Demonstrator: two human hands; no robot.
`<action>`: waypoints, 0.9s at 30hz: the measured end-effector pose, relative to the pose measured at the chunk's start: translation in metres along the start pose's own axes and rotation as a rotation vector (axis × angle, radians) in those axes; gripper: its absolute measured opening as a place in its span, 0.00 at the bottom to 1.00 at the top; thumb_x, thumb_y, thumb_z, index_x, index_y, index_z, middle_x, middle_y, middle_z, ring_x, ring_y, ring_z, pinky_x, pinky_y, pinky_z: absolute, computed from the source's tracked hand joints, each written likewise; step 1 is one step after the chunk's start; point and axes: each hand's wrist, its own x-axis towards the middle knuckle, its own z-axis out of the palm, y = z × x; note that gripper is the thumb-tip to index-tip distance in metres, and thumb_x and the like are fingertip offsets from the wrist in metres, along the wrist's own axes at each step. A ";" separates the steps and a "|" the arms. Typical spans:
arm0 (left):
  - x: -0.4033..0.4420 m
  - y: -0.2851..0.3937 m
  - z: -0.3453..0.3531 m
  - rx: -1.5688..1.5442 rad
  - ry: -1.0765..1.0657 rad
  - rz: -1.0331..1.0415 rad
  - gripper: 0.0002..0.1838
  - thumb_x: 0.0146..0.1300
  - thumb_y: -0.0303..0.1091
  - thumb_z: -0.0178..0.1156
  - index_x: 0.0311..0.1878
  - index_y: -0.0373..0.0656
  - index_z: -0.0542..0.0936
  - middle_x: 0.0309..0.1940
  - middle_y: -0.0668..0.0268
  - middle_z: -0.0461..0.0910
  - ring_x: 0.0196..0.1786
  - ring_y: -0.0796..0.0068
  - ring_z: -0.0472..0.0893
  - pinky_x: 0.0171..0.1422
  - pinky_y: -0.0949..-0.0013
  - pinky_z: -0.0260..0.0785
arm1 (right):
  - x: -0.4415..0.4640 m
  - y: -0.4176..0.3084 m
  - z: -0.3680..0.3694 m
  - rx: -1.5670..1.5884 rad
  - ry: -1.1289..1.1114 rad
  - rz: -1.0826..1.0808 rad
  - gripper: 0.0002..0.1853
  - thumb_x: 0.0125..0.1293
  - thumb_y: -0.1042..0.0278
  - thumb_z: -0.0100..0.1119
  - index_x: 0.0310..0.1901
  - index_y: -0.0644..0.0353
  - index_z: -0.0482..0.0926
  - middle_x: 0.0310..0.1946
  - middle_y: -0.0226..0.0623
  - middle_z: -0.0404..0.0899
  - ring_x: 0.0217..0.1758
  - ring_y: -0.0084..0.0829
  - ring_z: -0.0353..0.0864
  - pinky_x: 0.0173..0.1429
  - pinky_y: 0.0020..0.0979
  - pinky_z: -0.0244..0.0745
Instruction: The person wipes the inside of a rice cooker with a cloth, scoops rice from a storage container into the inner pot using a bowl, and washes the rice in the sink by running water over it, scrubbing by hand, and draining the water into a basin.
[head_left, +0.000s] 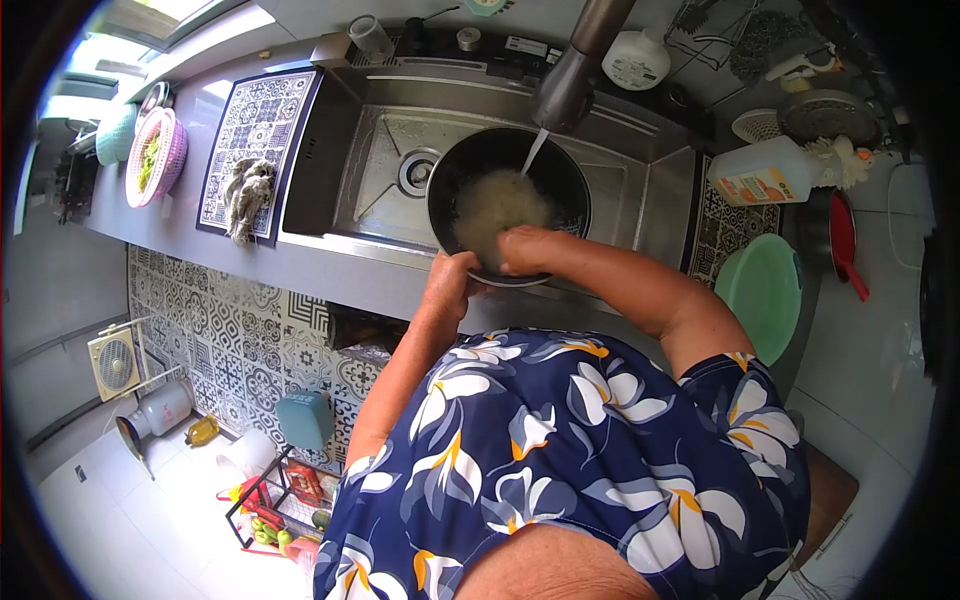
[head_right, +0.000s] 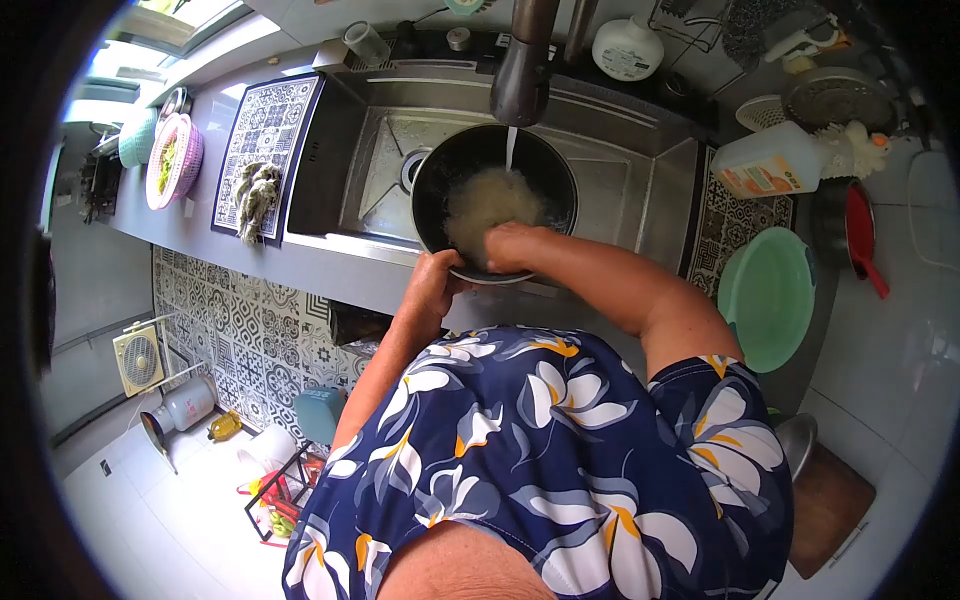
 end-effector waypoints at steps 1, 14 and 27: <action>-0.002 0.001 0.000 -0.004 -0.013 -0.007 0.25 0.44 0.23 0.49 0.52 0.36 0.69 0.39 0.57 0.75 0.33 0.62 0.79 0.30 0.66 0.75 | 0.005 -0.007 0.000 0.114 -0.036 -0.111 0.29 0.52 0.56 0.61 0.55 0.62 0.72 0.55 0.46 0.73 0.57 0.43 0.73 0.60 0.39 0.68; -0.005 0.001 0.003 0.005 0.046 0.079 0.20 0.47 0.24 0.48 0.47 0.28 0.71 0.35 0.55 0.77 0.33 0.61 0.80 0.34 0.60 0.77 | 0.007 0.015 -0.017 -0.366 0.081 0.181 0.30 0.49 0.53 0.65 0.53 0.60 0.73 0.50 0.45 0.74 0.54 0.41 0.75 0.58 0.35 0.69; -0.009 0.004 0.003 0.010 0.017 0.070 0.24 0.47 0.24 0.48 0.51 0.33 0.69 0.40 0.55 0.75 0.38 0.60 0.79 0.35 0.60 0.78 | 0.032 0.028 -0.018 -0.208 0.491 -0.007 0.35 0.47 0.51 0.67 0.55 0.61 0.70 0.53 0.45 0.73 0.60 0.44 0.69 0.60 0.42 0.67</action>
